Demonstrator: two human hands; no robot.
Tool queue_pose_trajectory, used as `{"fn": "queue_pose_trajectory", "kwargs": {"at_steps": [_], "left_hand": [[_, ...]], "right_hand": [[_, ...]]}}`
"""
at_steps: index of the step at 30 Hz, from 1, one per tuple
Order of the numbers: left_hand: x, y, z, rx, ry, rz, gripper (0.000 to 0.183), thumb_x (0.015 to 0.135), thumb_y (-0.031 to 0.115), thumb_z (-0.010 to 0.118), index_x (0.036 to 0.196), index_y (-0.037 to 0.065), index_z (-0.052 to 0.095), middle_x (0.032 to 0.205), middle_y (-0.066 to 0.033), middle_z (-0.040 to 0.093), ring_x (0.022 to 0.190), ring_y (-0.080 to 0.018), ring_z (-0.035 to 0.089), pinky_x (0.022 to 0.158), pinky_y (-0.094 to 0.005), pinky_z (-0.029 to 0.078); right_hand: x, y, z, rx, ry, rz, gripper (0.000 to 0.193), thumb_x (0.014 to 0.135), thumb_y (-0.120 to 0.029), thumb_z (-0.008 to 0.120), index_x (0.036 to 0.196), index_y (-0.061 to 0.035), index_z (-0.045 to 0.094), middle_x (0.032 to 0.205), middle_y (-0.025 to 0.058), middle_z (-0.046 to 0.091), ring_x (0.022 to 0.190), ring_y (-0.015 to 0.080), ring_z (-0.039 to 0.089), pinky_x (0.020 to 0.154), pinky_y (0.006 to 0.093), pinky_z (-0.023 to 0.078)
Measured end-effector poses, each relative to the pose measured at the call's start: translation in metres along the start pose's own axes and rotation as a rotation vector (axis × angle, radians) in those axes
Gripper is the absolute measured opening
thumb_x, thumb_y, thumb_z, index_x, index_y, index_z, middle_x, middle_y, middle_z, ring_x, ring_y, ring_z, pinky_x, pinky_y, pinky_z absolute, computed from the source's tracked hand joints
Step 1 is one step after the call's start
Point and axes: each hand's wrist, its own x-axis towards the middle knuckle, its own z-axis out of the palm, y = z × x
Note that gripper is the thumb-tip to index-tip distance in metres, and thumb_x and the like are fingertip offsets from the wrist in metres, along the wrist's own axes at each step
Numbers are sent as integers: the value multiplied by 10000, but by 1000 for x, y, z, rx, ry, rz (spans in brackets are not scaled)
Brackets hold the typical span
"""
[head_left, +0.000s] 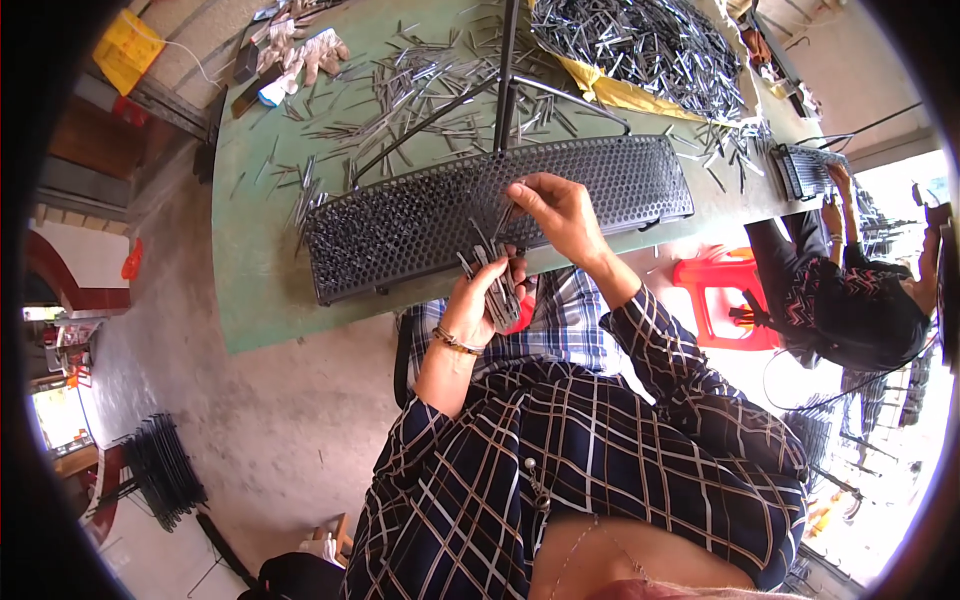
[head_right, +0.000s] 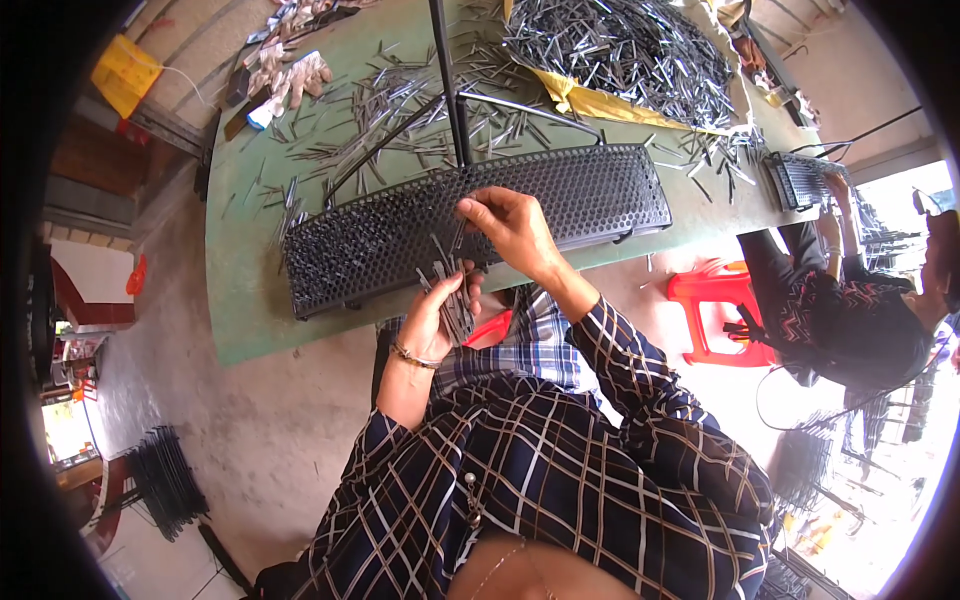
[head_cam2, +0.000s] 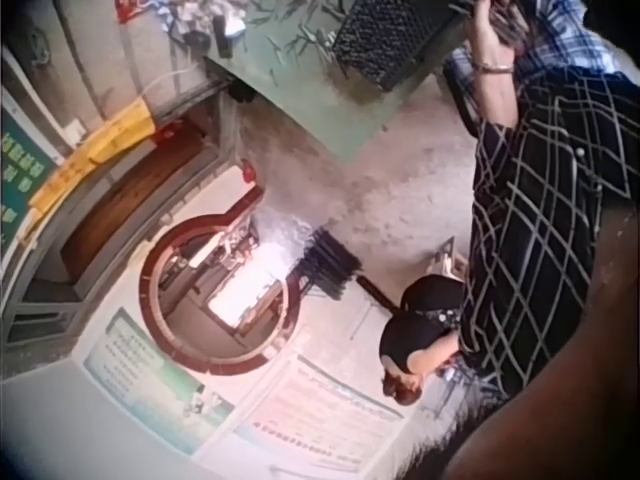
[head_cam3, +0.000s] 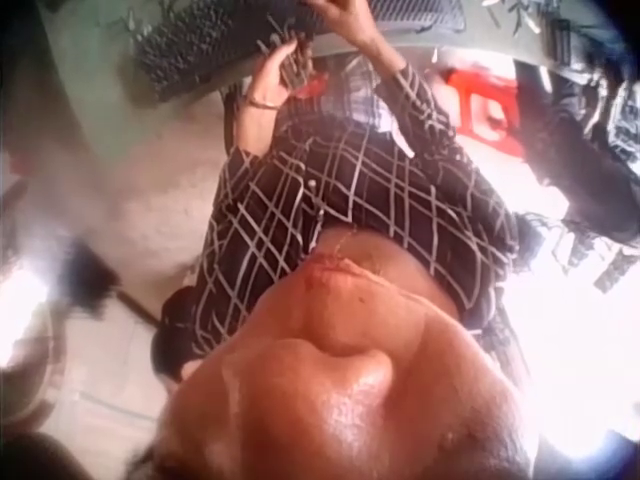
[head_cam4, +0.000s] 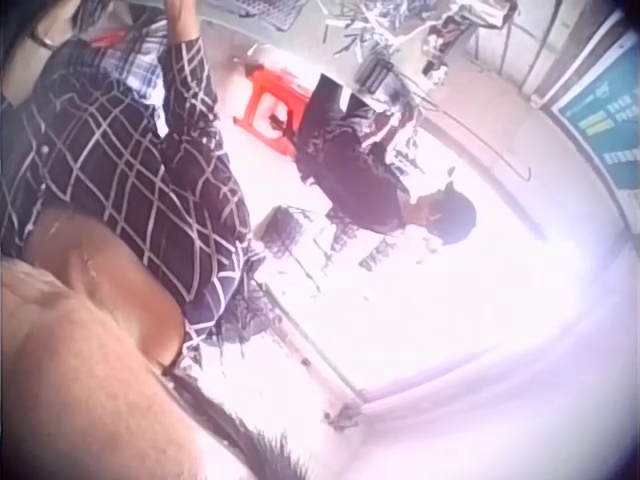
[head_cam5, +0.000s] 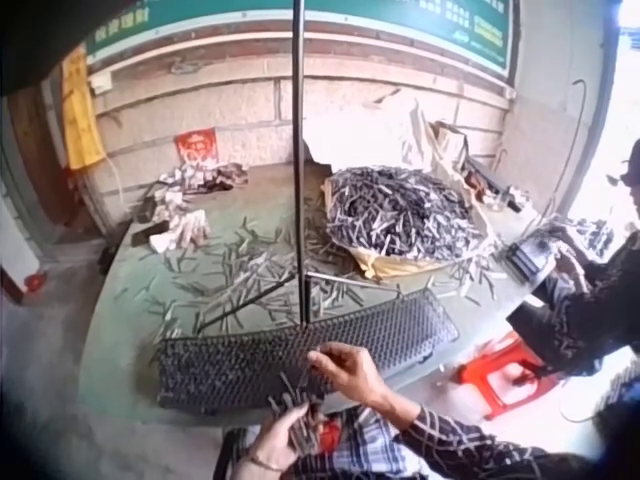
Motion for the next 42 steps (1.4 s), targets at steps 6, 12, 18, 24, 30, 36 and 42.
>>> {"fn": "queue_pose_trajectory", "kwargs": {"at_steps": [6,12,18,24,30,36,42], "left_hand": [[2,-2,-1,15,39,-18,195,885,172,555,1015,28,580,860,-75,634,683,-142,614,594,-266,535],[3,-6,-2,32,67,-6,210,891,214,554,998,33,570,853,-72,619,663,-127,602,583,-268,527],[2,-8,-4,73,97,-2,236,889,231,557,1009,28,570,838,-67,612,654,-126,594,574,-266,518],[0,-5,-3,83,143,-23,230,879,221,576,1008,30,577,835,-57,610,662,-117,589,578,-259,507],[-1,-2,-3,78,123,-20,226,875,214,585,1009,32,580,828,-52,609,661,-115,588,576,-259,507],[-1,-2,-4,69,146,-33,220,869,201,591,1005,29,583,817,-59,613,664,-120,591,573,-259,510],[-1,-1,-3,70,135,-34,222,867,198,594,1007,26,583,814,-61,613,667,-121,591,573,-261,510]], "right_hand": [[19,1,-3,-153,185,-142,226,862,-177,624,945,34,626,792,86,646,720,102,599,647,246,491],[46,6,15,-373,153,-399,173,839,-144,619,915,11,627,820,119,607,684,241,606,617,310,477],[56,13,17,-420,126,-482,149,836,-120,604,907,11,619,848,133,608,728,300,610,645,339,482],[58,14,18,-451,73,-493,145,840,-115,590,912,8,613,880,138,610,800,325,605,692,353,481],[59,16,18,-543,-29,-555,148,836,-116,584,931,-7,612,901,135,609,830,333,596,734,378,488],[57,9,16,-606,-59,-573,144,830,-111,581,926,-7,610,900,134,608,831,336,593,725,388,490],[57,9,15,-605,-44,-568,143,829,-115,586,928,-15,611,874,131,610,810,338,596,710,392,492]]}}
